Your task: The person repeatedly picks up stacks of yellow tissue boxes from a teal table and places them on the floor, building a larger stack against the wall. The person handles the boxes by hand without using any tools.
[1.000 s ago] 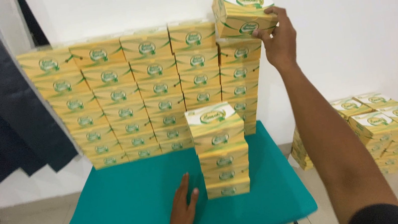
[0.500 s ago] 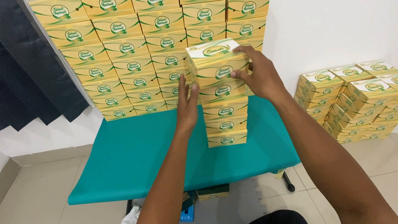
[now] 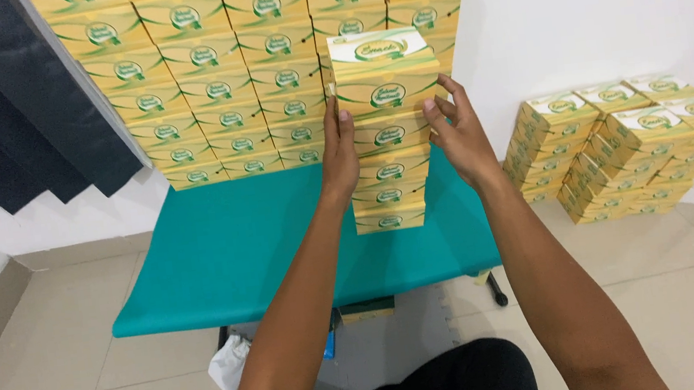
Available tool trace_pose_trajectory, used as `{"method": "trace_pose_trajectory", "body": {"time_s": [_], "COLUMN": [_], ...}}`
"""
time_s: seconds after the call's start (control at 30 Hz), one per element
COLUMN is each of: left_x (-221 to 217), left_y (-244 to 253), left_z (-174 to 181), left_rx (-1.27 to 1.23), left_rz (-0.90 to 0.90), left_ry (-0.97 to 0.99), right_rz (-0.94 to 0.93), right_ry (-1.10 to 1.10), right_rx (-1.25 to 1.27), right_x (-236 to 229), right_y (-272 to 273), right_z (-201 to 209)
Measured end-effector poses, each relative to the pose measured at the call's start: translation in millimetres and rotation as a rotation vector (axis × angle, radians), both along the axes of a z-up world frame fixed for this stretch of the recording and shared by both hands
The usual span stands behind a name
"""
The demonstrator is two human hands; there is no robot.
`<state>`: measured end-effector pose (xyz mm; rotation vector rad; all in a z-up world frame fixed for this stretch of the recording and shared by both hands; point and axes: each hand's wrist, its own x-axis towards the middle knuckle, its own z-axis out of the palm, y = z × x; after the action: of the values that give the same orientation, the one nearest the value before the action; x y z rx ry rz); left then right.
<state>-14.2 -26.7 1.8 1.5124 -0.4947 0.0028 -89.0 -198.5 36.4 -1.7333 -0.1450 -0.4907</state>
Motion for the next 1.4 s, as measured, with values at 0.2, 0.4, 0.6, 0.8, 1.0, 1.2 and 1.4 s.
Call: {"method": "trace_pose_trajectory", "body": {"time_s": [0.2, 0.4, 0.6, 0.8, 1.0, 1.2, 1.4], "left_x": [7, 7, 16, -39, -78, -79, -142], "left_y": [-2, 23, 17, -2, -34, -129, -225], "left_z": [-10, -35, -115, -54, -28, -92, -95], "left_rx": [0.012, 0.004, -0.065, -0.177, -0.179, -0.213, -0.23], "left_rz": [0.057, 0.117, 0.026, -0.102, -0.13, -0.258, -0.379], "left_ry": [-0.001, 0.014, 0.427, 0.474, 0.44, 0.372, 0.359], "right_rz": [-0.007, -0.07, 0.061, 0.112, 0.091, -0.02, -0.207], "right_ry": [-0.037, -0.099, 0.38, 0.391, 0.313, 0.243, 0.272], "right_rx": [-0.082, -0.01, 0.161, 0.275, 0.261, 0.282, 0.312], "right_x": [-7, -7, 5, 9, -25, -83, -160], "right_y": [-7, -27, -17, -15, -45, -127, -202], "right_z": [-6, -42, -123, -132, -118, -118, -131]}}
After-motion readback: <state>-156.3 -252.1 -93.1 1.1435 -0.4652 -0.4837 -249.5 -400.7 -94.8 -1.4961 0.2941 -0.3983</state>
